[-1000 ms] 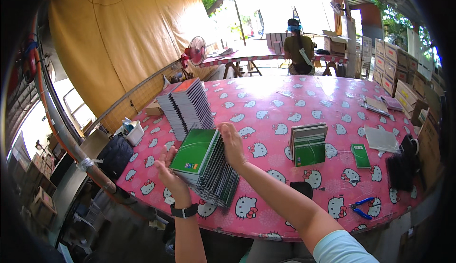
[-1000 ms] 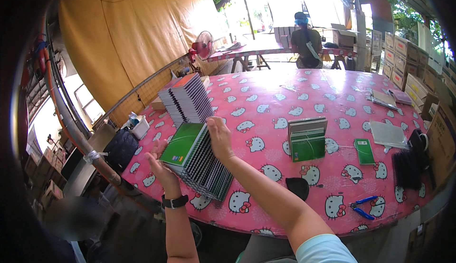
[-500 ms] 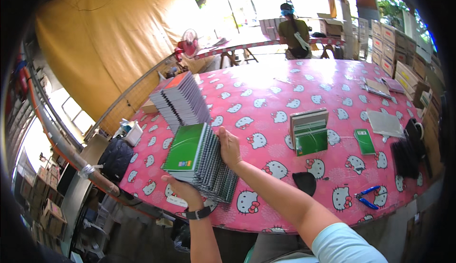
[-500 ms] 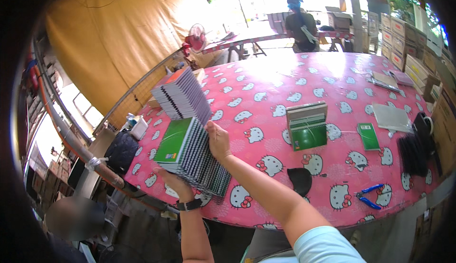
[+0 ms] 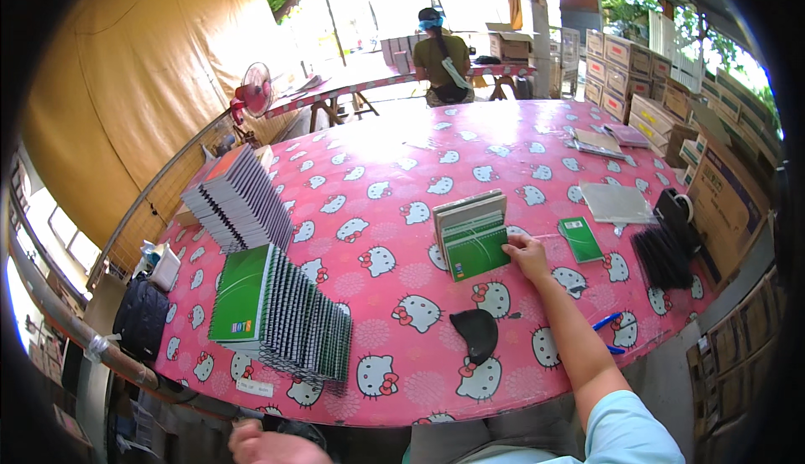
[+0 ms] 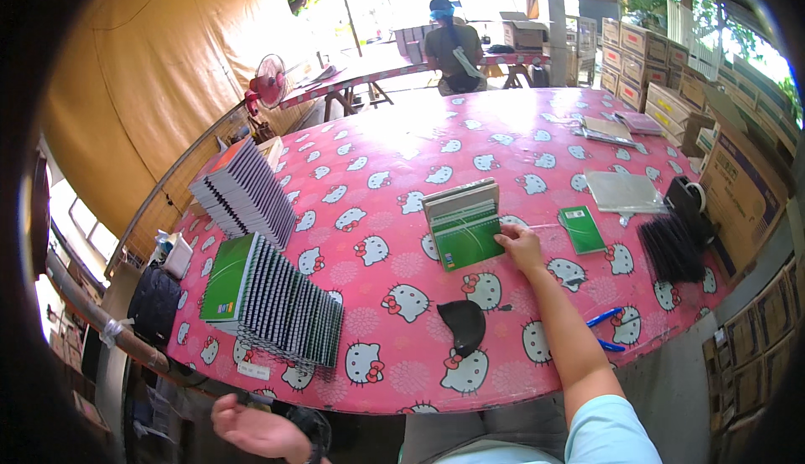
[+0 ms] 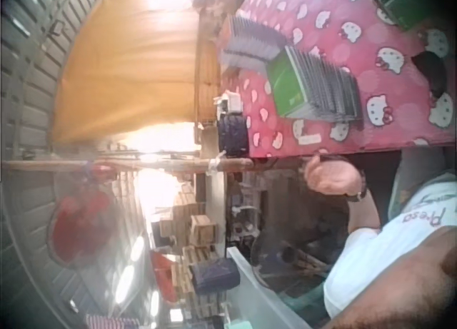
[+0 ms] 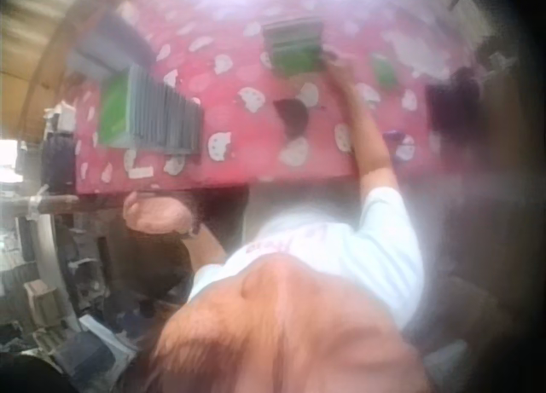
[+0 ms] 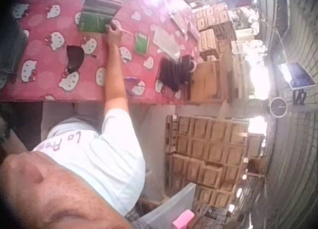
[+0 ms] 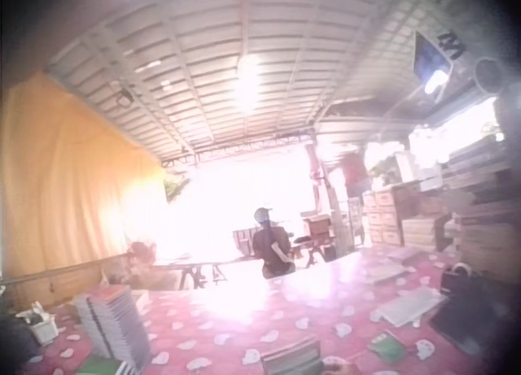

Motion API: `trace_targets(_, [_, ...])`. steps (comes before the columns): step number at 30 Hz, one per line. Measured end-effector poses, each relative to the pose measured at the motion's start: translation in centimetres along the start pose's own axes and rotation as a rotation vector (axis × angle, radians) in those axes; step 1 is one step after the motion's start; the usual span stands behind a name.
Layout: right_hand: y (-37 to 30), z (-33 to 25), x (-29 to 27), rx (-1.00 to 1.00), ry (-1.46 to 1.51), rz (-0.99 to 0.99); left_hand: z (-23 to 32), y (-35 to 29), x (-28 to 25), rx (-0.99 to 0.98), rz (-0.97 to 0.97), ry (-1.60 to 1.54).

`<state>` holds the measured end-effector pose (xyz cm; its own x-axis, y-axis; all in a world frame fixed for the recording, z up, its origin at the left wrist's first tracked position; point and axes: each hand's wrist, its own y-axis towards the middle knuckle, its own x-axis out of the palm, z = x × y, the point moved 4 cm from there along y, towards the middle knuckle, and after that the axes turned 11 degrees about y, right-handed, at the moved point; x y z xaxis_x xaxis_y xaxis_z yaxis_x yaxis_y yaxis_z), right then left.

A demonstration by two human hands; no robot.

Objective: The person assembles spiral notebooks by threading a plastic coil through pre-punched holes in paper stacks and covers, then uses pliers to cut the excess coil.

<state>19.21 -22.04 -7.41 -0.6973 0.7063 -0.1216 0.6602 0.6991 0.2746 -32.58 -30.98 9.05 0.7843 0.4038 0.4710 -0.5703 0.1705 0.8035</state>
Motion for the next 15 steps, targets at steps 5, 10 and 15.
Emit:
trace_targets(5, [0.5, 0.0, -2.3, -0.079, 0.085, -0.019, 1.9, -9.1, 5.9, -0.294, -0.635, 0.012])
trace_targets(10, [-6.0, -8.5, -3.9, -0.204, 0.044, -0.045, 0.5, -12.7, 9.2, -0.629, -0.903, 0.050])
trace_targets(15, [-18.3, -11.0, -2.4, -0.058, 0.276, -0.280, -0.7, -16.8, 9.4, -0.925, -0.961, -0.075])
